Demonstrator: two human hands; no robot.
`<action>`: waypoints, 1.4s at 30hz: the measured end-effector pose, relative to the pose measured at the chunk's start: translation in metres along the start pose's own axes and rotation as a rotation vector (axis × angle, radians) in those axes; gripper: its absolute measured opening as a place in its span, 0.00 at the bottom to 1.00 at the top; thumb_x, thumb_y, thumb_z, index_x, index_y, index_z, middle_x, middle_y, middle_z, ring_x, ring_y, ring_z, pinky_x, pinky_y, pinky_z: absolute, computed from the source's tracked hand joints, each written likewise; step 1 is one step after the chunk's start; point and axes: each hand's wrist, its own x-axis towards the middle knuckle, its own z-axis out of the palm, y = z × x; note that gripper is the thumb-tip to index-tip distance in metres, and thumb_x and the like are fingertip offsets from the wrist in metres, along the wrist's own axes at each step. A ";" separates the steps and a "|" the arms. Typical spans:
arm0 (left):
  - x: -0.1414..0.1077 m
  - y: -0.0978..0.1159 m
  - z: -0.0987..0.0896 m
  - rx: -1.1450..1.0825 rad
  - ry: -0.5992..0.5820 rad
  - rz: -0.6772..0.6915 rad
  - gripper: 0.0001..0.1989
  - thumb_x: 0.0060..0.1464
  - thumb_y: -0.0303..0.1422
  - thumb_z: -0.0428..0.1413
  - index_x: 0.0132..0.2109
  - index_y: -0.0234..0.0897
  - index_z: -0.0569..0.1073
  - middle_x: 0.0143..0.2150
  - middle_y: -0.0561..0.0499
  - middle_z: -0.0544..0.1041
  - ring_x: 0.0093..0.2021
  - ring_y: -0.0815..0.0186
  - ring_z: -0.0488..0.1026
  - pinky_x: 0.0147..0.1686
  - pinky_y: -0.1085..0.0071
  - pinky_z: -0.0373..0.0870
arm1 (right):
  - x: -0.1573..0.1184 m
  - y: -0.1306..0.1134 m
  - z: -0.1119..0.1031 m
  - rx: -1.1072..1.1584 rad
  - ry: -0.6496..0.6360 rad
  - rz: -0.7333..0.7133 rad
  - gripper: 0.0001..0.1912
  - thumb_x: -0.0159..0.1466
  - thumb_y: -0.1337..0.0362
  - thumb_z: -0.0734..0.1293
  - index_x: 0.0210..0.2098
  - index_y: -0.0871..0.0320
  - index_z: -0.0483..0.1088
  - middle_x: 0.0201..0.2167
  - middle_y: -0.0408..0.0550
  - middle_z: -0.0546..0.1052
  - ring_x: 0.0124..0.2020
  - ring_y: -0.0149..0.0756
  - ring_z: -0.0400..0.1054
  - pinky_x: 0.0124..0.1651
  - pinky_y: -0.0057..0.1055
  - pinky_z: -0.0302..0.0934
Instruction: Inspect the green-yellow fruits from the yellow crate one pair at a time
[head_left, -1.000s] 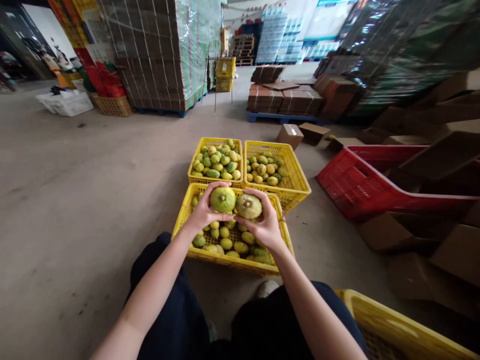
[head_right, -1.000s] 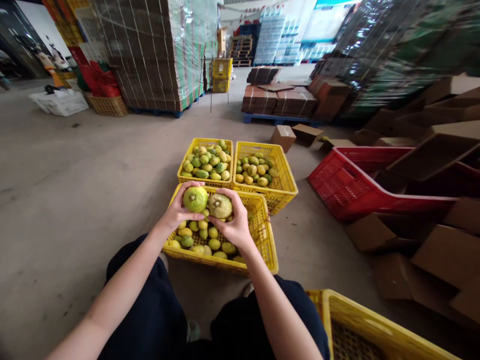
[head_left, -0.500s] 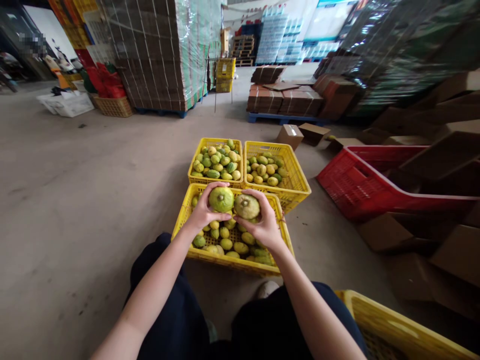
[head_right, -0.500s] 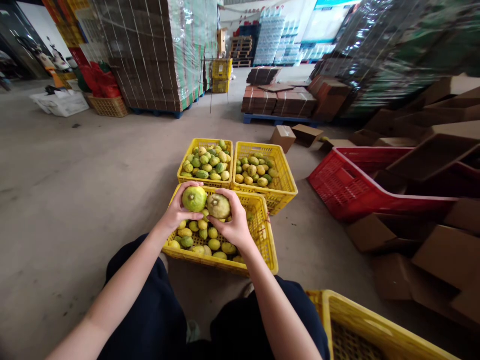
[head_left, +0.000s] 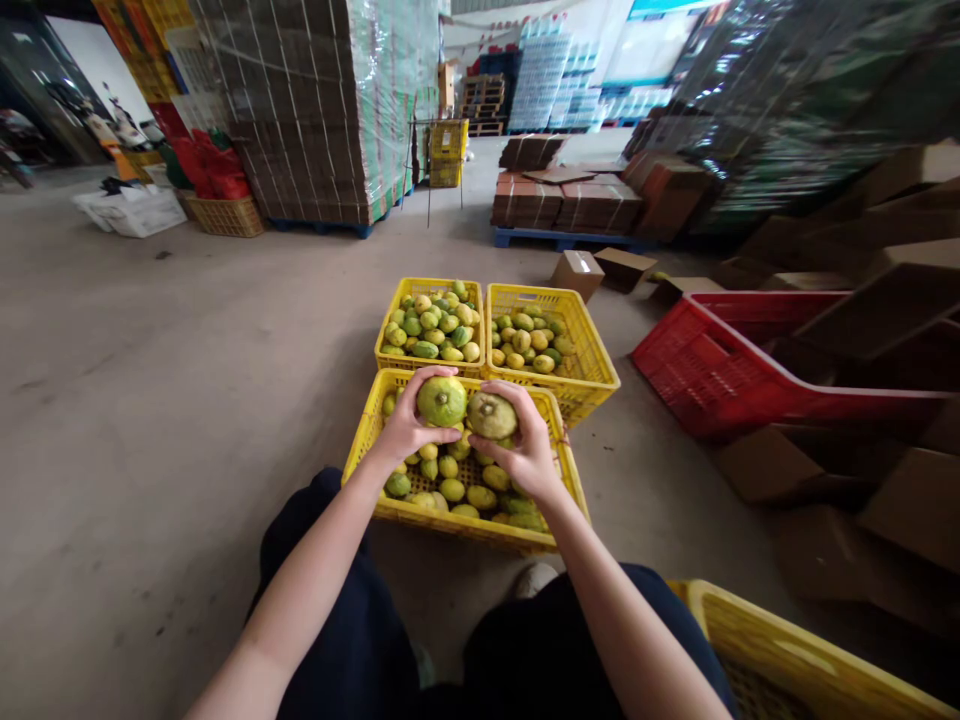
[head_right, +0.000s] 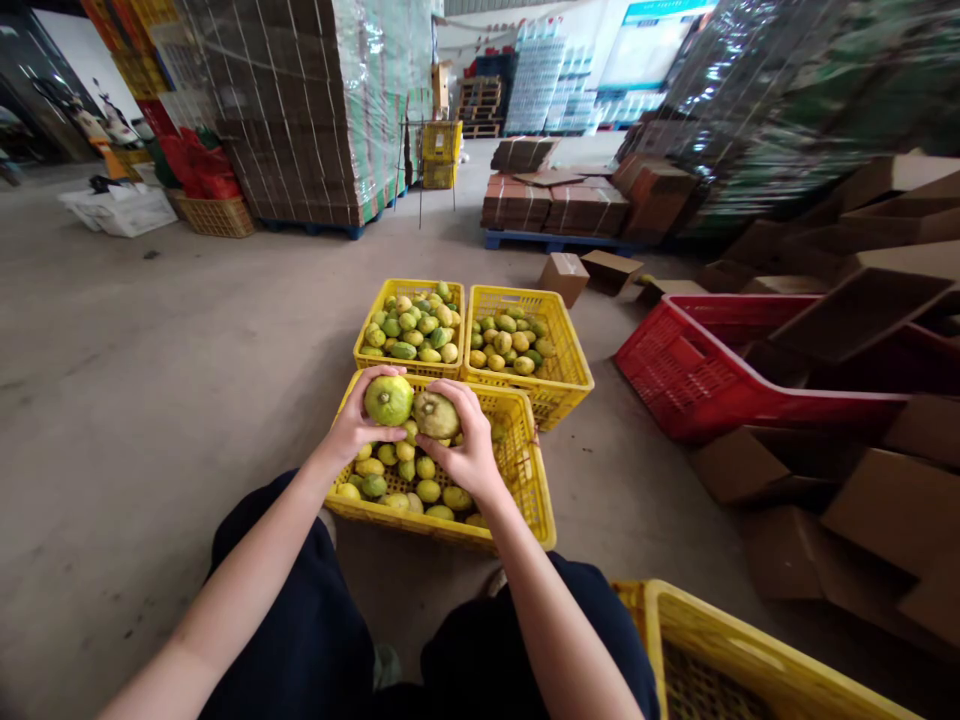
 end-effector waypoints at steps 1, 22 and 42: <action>0.000 0.000 0.000 0.013 0.000 0.010 0.31 0.31 0.27 0.71 0.47 0.43 0.72 0.55 0.50 0.70 0.58 0.57 0.65 0.60 0.64 0.57 | 0.000 0.000 0.000 -0.006 -0.001 -0.003 0.25 0.53 0.60 0.73 0.50 0.48 0.67 0.50 0.49 0.71 0.53 0.50 0.64 0.58 0.49 0.57; 0.002 -0.006 0.002 -0.012 0.078 -0.120 0.31 0.35 0.31 0.70 0.49 0.42 0.71 0.51 0.50 0.72 0.51 0.60 0.70 0.54 0.66 0.64 | -0.004 0.004 0.008 0.295 0.105 0.284 0.31 0.48 0.64 0.75 0.50 0.48 0.65 0.50 0.45 0.71 0.52 0.46 0.64 0.56 0.42 0.58; 0.015 -0.011 0.011 -0.642 0.292 -0.511 0.16 0.55 0.43 0.56 0.38 0.32 0.72 0.29 0.46 0.76 0.26 0.65 0.73 0.22 0.71 0.70 | 0.011 -0.005 0.011 1.000 0.349 0.695 0.21 0.41 0.74 0.73 0.34 0.54 0.70 0.31 0.39 0.76 0.34 0.34 0.69 0.37 0.30 0.63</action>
